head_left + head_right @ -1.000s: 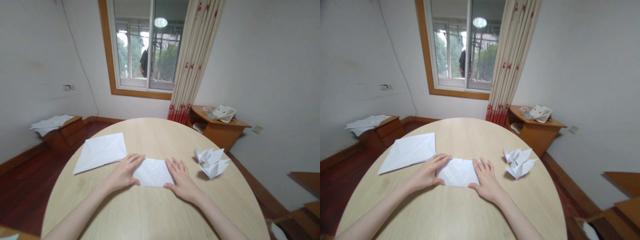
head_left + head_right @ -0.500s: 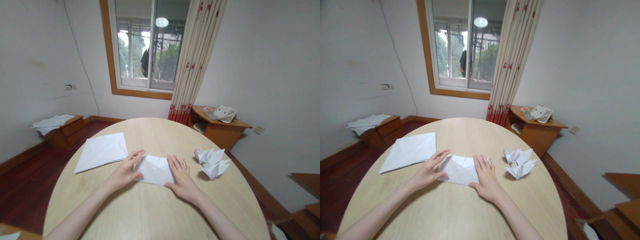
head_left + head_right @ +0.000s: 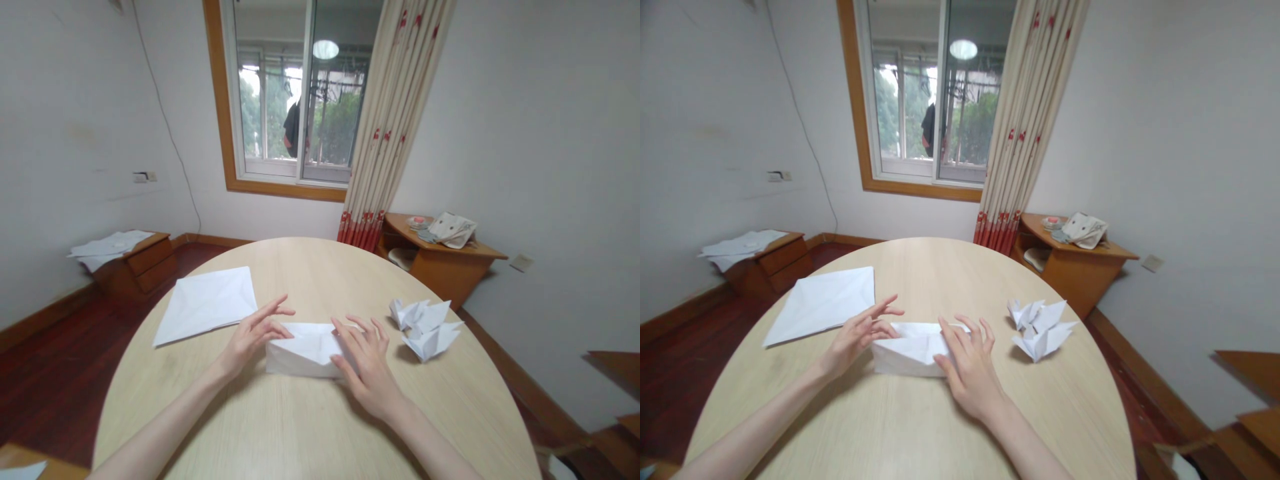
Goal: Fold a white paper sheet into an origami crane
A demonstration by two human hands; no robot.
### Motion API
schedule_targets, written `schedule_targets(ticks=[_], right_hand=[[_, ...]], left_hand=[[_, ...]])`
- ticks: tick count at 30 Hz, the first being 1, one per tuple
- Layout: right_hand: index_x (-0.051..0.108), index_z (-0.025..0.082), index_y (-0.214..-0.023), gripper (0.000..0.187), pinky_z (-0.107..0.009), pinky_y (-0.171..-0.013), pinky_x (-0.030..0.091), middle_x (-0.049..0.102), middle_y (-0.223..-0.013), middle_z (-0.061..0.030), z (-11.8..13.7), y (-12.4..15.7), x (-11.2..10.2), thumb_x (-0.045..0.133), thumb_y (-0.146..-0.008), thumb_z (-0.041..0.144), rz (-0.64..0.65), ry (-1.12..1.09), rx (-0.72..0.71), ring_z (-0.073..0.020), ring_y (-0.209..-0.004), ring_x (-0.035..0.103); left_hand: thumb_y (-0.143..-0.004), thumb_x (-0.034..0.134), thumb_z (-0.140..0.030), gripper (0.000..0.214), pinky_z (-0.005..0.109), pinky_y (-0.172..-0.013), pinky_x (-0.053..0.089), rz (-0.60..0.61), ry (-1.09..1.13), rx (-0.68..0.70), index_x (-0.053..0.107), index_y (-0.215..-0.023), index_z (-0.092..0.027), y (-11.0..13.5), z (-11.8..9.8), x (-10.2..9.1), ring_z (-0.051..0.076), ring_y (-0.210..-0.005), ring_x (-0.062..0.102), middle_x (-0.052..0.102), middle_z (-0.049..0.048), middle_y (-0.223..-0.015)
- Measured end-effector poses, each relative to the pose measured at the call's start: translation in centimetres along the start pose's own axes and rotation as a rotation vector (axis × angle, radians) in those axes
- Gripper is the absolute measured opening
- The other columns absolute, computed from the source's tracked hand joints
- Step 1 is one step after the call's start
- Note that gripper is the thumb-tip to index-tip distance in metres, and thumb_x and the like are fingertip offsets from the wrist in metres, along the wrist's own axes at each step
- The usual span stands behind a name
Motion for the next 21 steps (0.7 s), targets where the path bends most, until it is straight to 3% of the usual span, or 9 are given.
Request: schedule_targets(ticks=[4, 8, 15, 21], right_hand=[[0.046, 0.027, -0.136, 0.041, -0.049, -0.105, 0.013, 0.065, -0.110, -0.0053, 0.8, 0.1, -1.2, 0.033, -0.097, 0.026, -0.056, -0.018, -0.033, -0.0268, -0.119, 0.044], [0.060, 0.029, -0.121, 0.035, -0.048, -0.103, 0.014, 0.068, -0.098, -0.0032, 1.7, 0.2, -2.1, 0.036, -0.095, 0.024, -0.090, -0.023, -0.090, -0.0254, -0.112, 0.049], [0.066, 0.032, -0.106, 0.025, -0.047, -0.102, 0.012, 0.068, -0.094, -0.0003, 2.8, 0.3, -2.8, 0.049, -0.090, 0.024, -0.119, -0.049, -0.177, -0.0247, -0.108, 0.051], [0.064, 0.027, -0.089, 0.025, -0.045, -0.102, 0.013, 0.069, -0.089, 0.0017, 2.8, 0.2, -3.7, 0.046, -0.087, 0.010, -0.229, -0.159, -0.212, -0.0214, -0.107, 0.052]], left_hand=[[-0.089, 0.035, -0.067, 0.067, 0.043, -0.092, 0.046, 0.063, -0.039, -0.045, 0.059, -0.125, -0.016, 0.1, 0.6, 0.7, 0.028, -0.097, 0.064, 0.064, 0.0136, -0.116], [-0.093, 0.021, -0.067, 0.070, 0.049, -0.108, 0.031, 0.177, -0.305, -0.096, 0.065, -0.118, -0.019, 0.4, 1.4, 1.8, 0.029, -0.119, 0.053, 0.063, 0.0088, -0.124], [-0.097, 0.027, -0.058, 0.053, 0.044, -0.113, 0.023, 0.375, -0.687, -0.112, 0.058, -0.128, -0.028, 1.1, 2.8, 3.5, 0.024, -0.130, 0.043, 0.054, 0.0035, -0.137], [-0.098, 0.039, -0.047, 0.041, 0.050, -0.114, 0.015, 0.446, -1.016, -0.058, 0.058, -0.127, -0.027, 1.4, 3.0, 3.7, 0.025, -0.130, 0.044, 0.050, 0.0058, -0.140]])
Point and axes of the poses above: each hand's wrist, its own y-axis away from the middle knuckle, its own x-axis out of the palm, z = x × y, the point moved 9 cm from there along -y, towards the middle knuckle
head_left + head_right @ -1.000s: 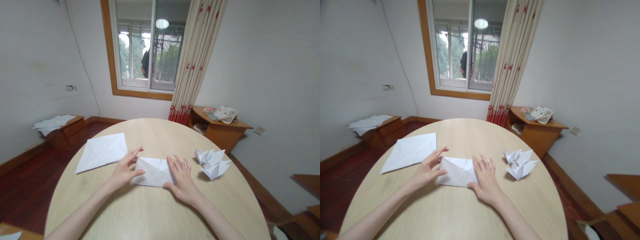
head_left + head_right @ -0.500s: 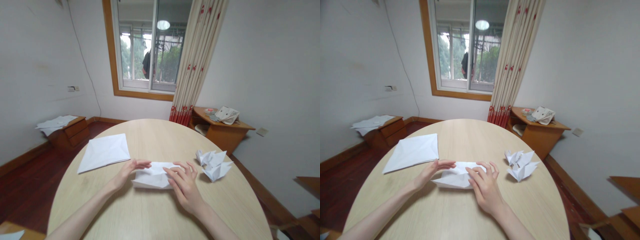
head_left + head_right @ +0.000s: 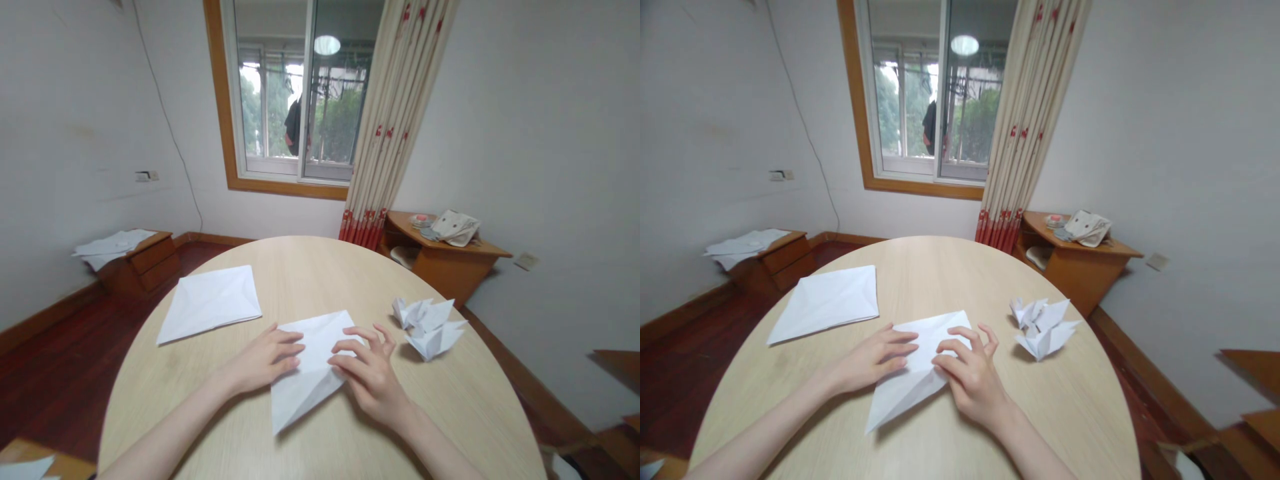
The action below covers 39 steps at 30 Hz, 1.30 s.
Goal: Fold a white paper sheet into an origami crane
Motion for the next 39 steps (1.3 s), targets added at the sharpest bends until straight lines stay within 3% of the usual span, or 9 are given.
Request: schedule_targets(ticks=[7, 14, 20, 24, 30, 34, 39], right_hand=[[0.057, 0.024, -0.085, 0.021, -0.047, -0.100, 0.015, 0.070, -0.092, 0.0005, -1.7, 0.2, 0.6, 0.041, -0.093, 0.013, 0.064, -0.020, 0.060, -0.0227, -0.109, 0.052], [0.058, 0.023, -0.092, 0.018, -0.050, -0.100, 0.019, 0.069, -0.096, -0.0026, -3.4, 0.7, 1.9, 0.042, -0.095, 0.018, 0.209, 0.002, 0.129, -0.0245, -0.111, 0.051], [0.062, 0.029, -0.107, 0.029, -0.053, -0.099, 0.019, 0.070, -0.097, -0.0028, -3.1, 1.0, 2.8, 0.046, -0.091, 0.011, 0.297, -0.092, 0.101, -0.0263, -0.115, 0.048], [0.068, 0.031, -0.092, 0.025, -0.054, -0.098, 0.016, 0.070, -0.090, 0.0006, -2.6, 0.9, 3.1, 0.057, -0.086, 0.010, 0.345, -0.164, 0.076, -0.0271, -0.114, 0.047], [0.069, 0.028, -0.079, 0.013, -0.050, -0.098, 0.018, 0.070, -0.085, 0.0025, -3.5, 1.0, 3.5, 0.067, -0.082, 0.016, 0.459, -0.168, 0.159, -0.0252, -0.110, 0.049], [0.066, 0.025, -0.079, 0.010, -0.048, -0.095, 0.022, 0.069, -0.086, 0.0004, -4.8, 1.4, 3.7, 0.062, -0.088, 0.022, 0.506, -0.156, 0.248, -0.0253, -0.109, 0.047], [0.059, 0.023, -0.083, 0.014, -0.047, -0.096, 0.024, 0.066, -0.088, -0.0012, -5.8, 1.8, 4.0, 0.050, -0.094, 0.022, 0.531, -0.159, 0.318, -0.0239, -0.109, 0.045]], left_hand=[[-0.097, 0.042, -0.044, 0.039, 0.050, -0.108, 0.024, 0.020, -0.157, 0.004, 0.056, -0.129, -0.028, 0.1, -0.7, -0.3, 0.028, -0.120, 0.049, 0.046, 0.0019, -0.143], [-0.090, 0.049, -0.056, 0.061, 0.053, -0.108, 0.023, 0.096, -0.303, -0.040, 0.041, -0.142, -0.024, 0.4, -1.4, 0.1, 0.034, -0.122, 0.045, 0.038, 0.0068, -0.148], [-0.088, 0.052, -0.055, 0.058, 0.052, -0.107, 0.024, 0.047, -0.359, -0.076, 0.046, -0.138, -0.025, 0.4, -1.3, -0.1, 0.033, -0.123, 0.045, 0.044, 0.0100, -0.144], [-0.087, 0.056, -0.053, 0.056, 0.049, -0.106, 0.027, -0.014, -0.382, -0.077, 0.050, -0.135, -0.024, 0.4, -1.0, -0.3, 0.031, -0.119, 0.047, 0.050, 0.0104, -0.138], [-0.089, 0.055, -0.050, 0.048, 0.048, -0.102, 0.032, -0.044, -0.376, -0.064, 0.055, -0.129, -0.023, 0.5, -1.1, -0.9, 0.031, -0.111, 0.051, 0.056, 0.0107, -0.127], [-0.089, 0.056, -0.047, 0.040, 0.045, -0.099, 0.037, -0.065, -0.321, -0.036, 0.060, -0.119, -0.021, 0.5, -1.3, -1.2, 0.029, -0.108, 0.052, 0.059, 0.0102, -0.118], [-0.088, 0.055, -0.051, 0.049, 0.038, -0.106, 0.034, -0.011, -0.138, -0.057, 0.056, -0.124, -0.017, 0.4, -0.9, -0.5, 0.028, -0.129, 0.042, 0.046, 0.0117, -0.142]])
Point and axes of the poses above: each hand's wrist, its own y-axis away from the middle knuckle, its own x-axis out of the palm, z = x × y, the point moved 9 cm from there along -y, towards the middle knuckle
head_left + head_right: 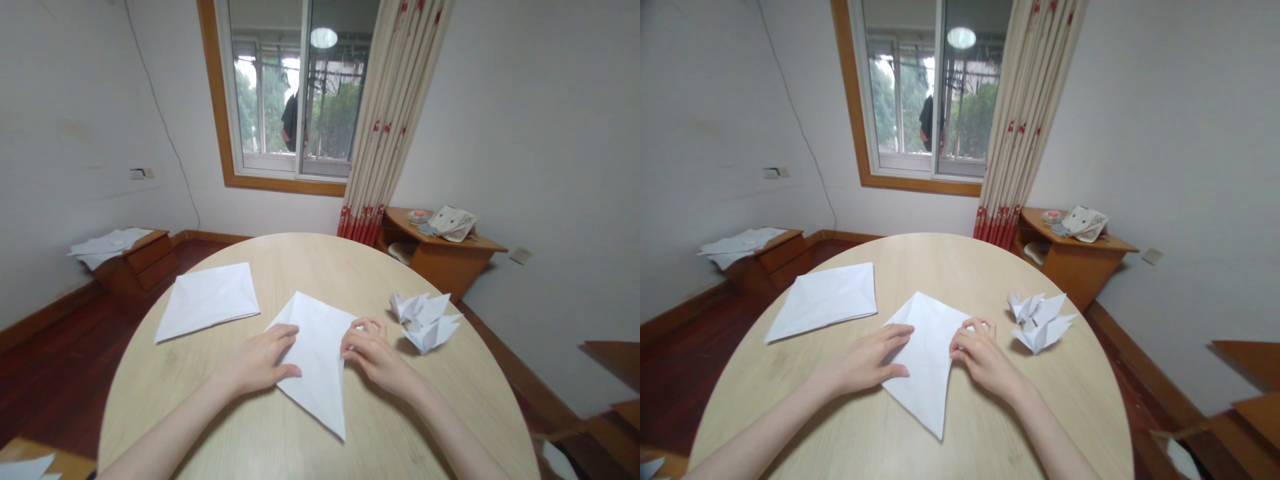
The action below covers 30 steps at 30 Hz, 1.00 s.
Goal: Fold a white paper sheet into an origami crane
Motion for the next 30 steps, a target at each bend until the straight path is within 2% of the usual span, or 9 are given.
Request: schedule_targets(ticks=[3, 6, 8, 11, 16, 20, 25, 27, 30], right_hand=[[0.056, 0.023, -0.085, 0.016, -0.046, -0.095, 0.027, 0.064, -0.092, -0.0020, -0.4, 0.0, -0.2, 0.044, -0.095, 0.023, -0.022, 0.008, 0.024, -0.0229, -0.106, 0.046], [0.054, 0.023, -0.086, 0.017, -0.044, -0.091, 0.031, 0.062, -0.097, -0.0030, -0.8, -0.1, -0.5, 0.042, -0.096, 0.024, -0.062, 0.020, 0.048, -0.0222, -0.101, 0.048], [0.054, 0.022, -0.086, 0.017, -0.043, -0.088, 0.032, 0.061, -0.099, -0.0036, -1.3, -0.1, -0.7, 0.040, -0.097, 0.024, -0.095, 0.037, 0.070, -0.0223, -0.100, 0.048], [0.053, 0.022, -0.087, 0.018, -0.042, -0.085, 0.034, 0.060, -0.099, -0.0044, -2.1, -0.1, -0.8, 0.038, -0.097, 0.023, -0.140, 0.062, 0.108, -0.0226, -0.098, 0.048], [0.054, 0.022, -0.087, 0.018, -0.040, -0.083, 0.034, 0.061, -0.100, -0.0045, -2.6, -0.1, -0.6, 0.038, -0.096, 0.023, -0.141, 0.089, 0.124, -0.0226, -0.097, 0.049], [0.056, 0.023, -0.088, 0.017, -0.042, -0.086, 0.033, 0.062, -0.103, -0.0039, -2.3, -0.1, -0.5, 0.041, -0.096, 0.024, -0.106, 0.080, 0.111, -0.0231, -0.101, 0.049], [0.059, 0.023, -0.088, 0.020, -0.047, -0.091, 0.029, 0.065, -0.104, -0.0036, -1.6, 0.1, -1.1, 0.041, -0.097, 0.025, -0.093, 0.087, 0.081, -0.0238, -0.106, 0.049], [0.061, 0.023, -0.088, 0.022, -0.047, -0.091, 0.029, 0.067, -0.103, -0.0037, -1.2, 0.2, -1.3, 0.041, -0.097, 0.026, -0.079, 0.097, 0.063, -0.0231, -0.104, 0.051], [0.063, 0.023, -0.089, 0.024, -0.046, -0.093, 0.029, 0.069, -0.099, -0.0032, -0.6, 0.3, -1.2, 0.041, -0.097, 0.026, -0.026, 0.065, 0.047, -0.0210, -0.097, 0.057]], left_hand=[[-0.084, 0.055, -0.060, 0.062, 0.041, -0.111, 0.027, 0.055, 0.053, -0.051, 0.051, -0.131, -0.020, 0.1, 0.5, 0.2, 0.028, -0.134, 0.038, 0.041, 0.0104, -0.146], [-0.072, 0.063, -0.067, 0.083, 0.047, -0.115, 0.013, 0.103, 0.052, -0.024, 0.045, -0.137, -0.019, 0.2, 0.3, 0.1, 0.029, -0.136, 0.035, 0.040, 0.0130, -0.146], [-0.066, 0.068, -0.068, 0.093, 0.052, -0.115, 0.005, 0.133, 0.053, 0.018, 0.040, -0.140, -0.018, 0.4, 0.0, 0.1, 0.031, -0.136, 0.034, 0.038, 0.0156, -0.147], [-0.064, 0.071, -0.063, 0.096, 0.058, -0.113, 0.002, 0.163, 0.043, 0.057, 0.038, -0.141, -0.018, 0.6, -0.5, 0.2, 0.034, -0.137, 0.031, 0.034, 0.0179, -0.148], [-0.066, 0.073, -0.043, 0.079, 0.055, -0.114, 0.006, 0.131, 0.022, 0.025, 0.046, -0.135, -0.017, 0.8, -0.7, -0.3, 0.033, -0.135, 0.036, 0.041, 0.0162, -0.145], [-0.065, 0.069, -0.029, 0.058, 0.051, -0.116, 0.011, 0.078, 0.050, 0.019, 0.054, -0.120, -0.018, 0.7, -0.9, -0.9, 0.030, -0.129, 0.044, 0.048, 0.0134, -0.140], [-0.068, 0.063, -0.026, 0.031, 0.046, -0.116, 0.016, 0.048, 0.070, 0.021, 0.057, -0.098, -0.020, 0.7, -0.9, -1.2, 0.026, -0.125, 0.048, 0.052, 0.0100, -0.135], [-0.069, 0.061, -0.026, 0.027, 0.044, -0.116, 0.018, 0.045, 0.065, 0.016, 0.057, -0.095, -0.020, 0.6, -0.9, -1.2, 0.026, -0.125, 0.049, 0.054, 0.0094, -0.134], [-0.069, 0.061, -0.026, 0.027, 0.040, -0.110, 0.030, 0.041, 0.064, -0.012, 0.057, -0.095, -0.021, 0.6, -0.5, -1.1, 0.027, -0.124, 0.049, 0.054, 0.0090, -0.135]])
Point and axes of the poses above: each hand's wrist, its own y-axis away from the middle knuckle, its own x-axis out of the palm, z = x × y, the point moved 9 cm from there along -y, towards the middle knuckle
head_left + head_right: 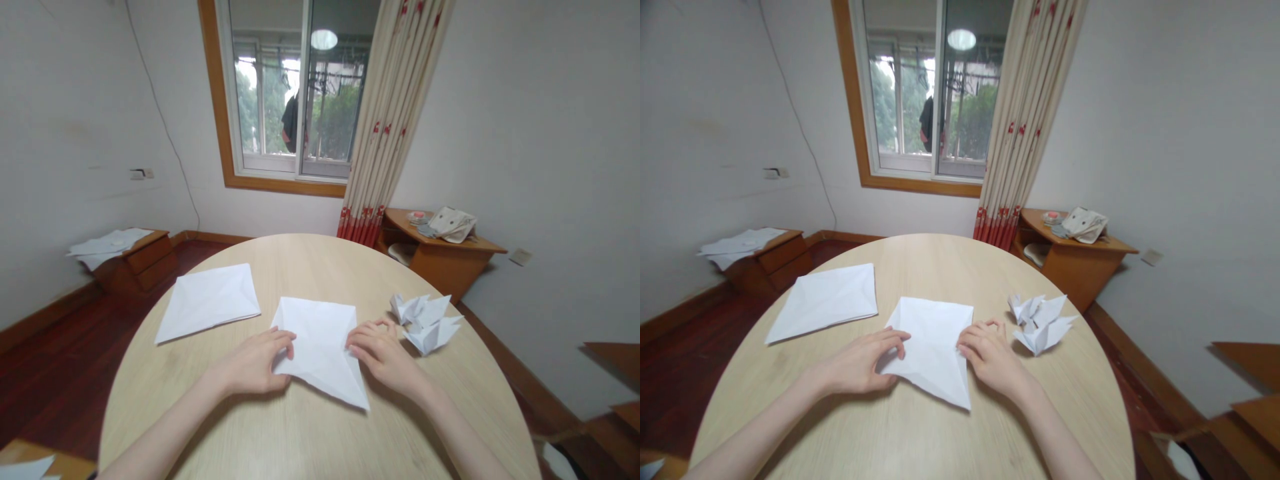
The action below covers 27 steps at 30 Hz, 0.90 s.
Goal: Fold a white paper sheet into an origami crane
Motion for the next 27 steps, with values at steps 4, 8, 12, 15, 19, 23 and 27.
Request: schedule_targets(ticks=[4, 8, 12, 15, 19, 23, 27], right_hand=[[0.067, 0.022, -0.089, 0.027, -0.046, -0.095, 0.030, 0.071, -0.095, -0.0036, 0.9, 0.2, 0.6, 0.043, -0.097, 0.031, 0.077, -0.065, -0.027, -0.0211, -0.094, 0.061], [0.069, 0.022, -0.098, 0.024, -0.043, -0.094, 0.036, 0.071, -0.102, -0.0058, 1.2, 0.4, 1.2, 0.054, -0.091, 0.040, 0.120, -0.106, -0.011, -0.0239, -0.100, 0.060], [0.066, 0.022, -0.114, 0.054, -0.043, -0.097, 0.039, 0.064, -0.121, -0.0093, 1.2, 0.8, 1.7, 0.069, -0.074, 0.058, 0.177, -0.090, 0.065, -0.0295, -0.113, 0.054], [0.059, 0.021, -0.126, 0.080, -0.046, -0.103, 0.034, 0.053, -0.136, -0.0124, 2.3, 1.0, 2.3, 0.072, -0.062, 0.067, 0.240, -0.068, 0.048, -0.0333, -0.124, 0.046], [0.053, 0.022, -0.133, 0.091, -0.049, -0.110, 0.025, 0.050, -0.139, -0.0121, 3.7, 1.1, 3.2, 0.070, -0.059, 0.072, 0.255, -0.077, -0.022, -0.0329, -0.128, 0.042], [0.048, 0.021, -0.137, 0.096, -0.051, -0.109, 0.025, 0.045, -0.143, -0.0138, 3.7, 1.2, 4.2, 0.069, -0.058, 0.074, 0.280, -0.071, -0.017, -0.0340, -0.132, 0.038], [0.044, 0.021, -0.140, 0.092, -0.052, -0.110, 0.027, 0.039, -0.147, -0.0139, 3.7, 1.5, 4.2, 0.077, -0.062, 0.058, 0.338, -0.047, 0.014, -0.0355, -0.135, 0.033]], left_hand=[[-0.068, 0.058, -0.025, 0.028, 0.036, -0.102, 0.040, -0.006, 0.004, -0.015, 0.058, -0.096, -0.022, 0.1, 0.2, 0.0, 0.027, -0.122, 0.052, 0.051, 0.0080, -0.137], [-0.067, 0.056, -0.023, 0.030, 0.035, -0.102, 0.039, -0.017, 0.008, -0.001, 0.059, -0.097, -0.022, 0.1, 0.0, -0.1, 0.027, -0.121, 0.052, 0.053, 0.0072, -0.135], [-0.064, 0.053, -0.018, 0.039, 0.034, -0.103, 0.039, -0.008, 0.007, 0.003, 0.060, -0.102, -0.021, 0.2, 0.1, 0.0, 0.025, -0.121, 0.052, 0.054, 0.0058, -0.134], [-0.063, 0.052, -0.017, 0.052, 0.035, -0.105, 0.038, 0.004, -0.018, 0.017, 0.059, -0.115, -0.021, 0.1, 0.1, 0.1, 0.025, -0.123, 0.051, 0.054, 0.0050, -0.135], [-0.062, 0.053, -0.019, 0.061, 0.040, -0.107, 0.035, 0.035, -0.067, 0.031, 0.057, -0.123, -0.020, 0.0, -0.2, 0.2, 0.027, -0.126, 0.048, 0.052, 0.0064, -0.138], [-0.062, 0.053, -0.019, 0.061, 0.040, -0.107, 0.036, 0.044, -0.073, 0.019, 0.059, -0.123, -0.019, 0.1, -0.3, 0.1, 0.027, -0.126, 0.048, 0.054, 0.0076, -0.136], [-0.065, 0.052, -0.019, 0.057, 0.037, -0.105, 0.039, 0.027, -0.056, 0.000, 0.062, -0.121, -0.022, 0.2, 0.1, 0.0, 0.026, -0.124, 0.050, 0.056, 0.0057, -0.134]])
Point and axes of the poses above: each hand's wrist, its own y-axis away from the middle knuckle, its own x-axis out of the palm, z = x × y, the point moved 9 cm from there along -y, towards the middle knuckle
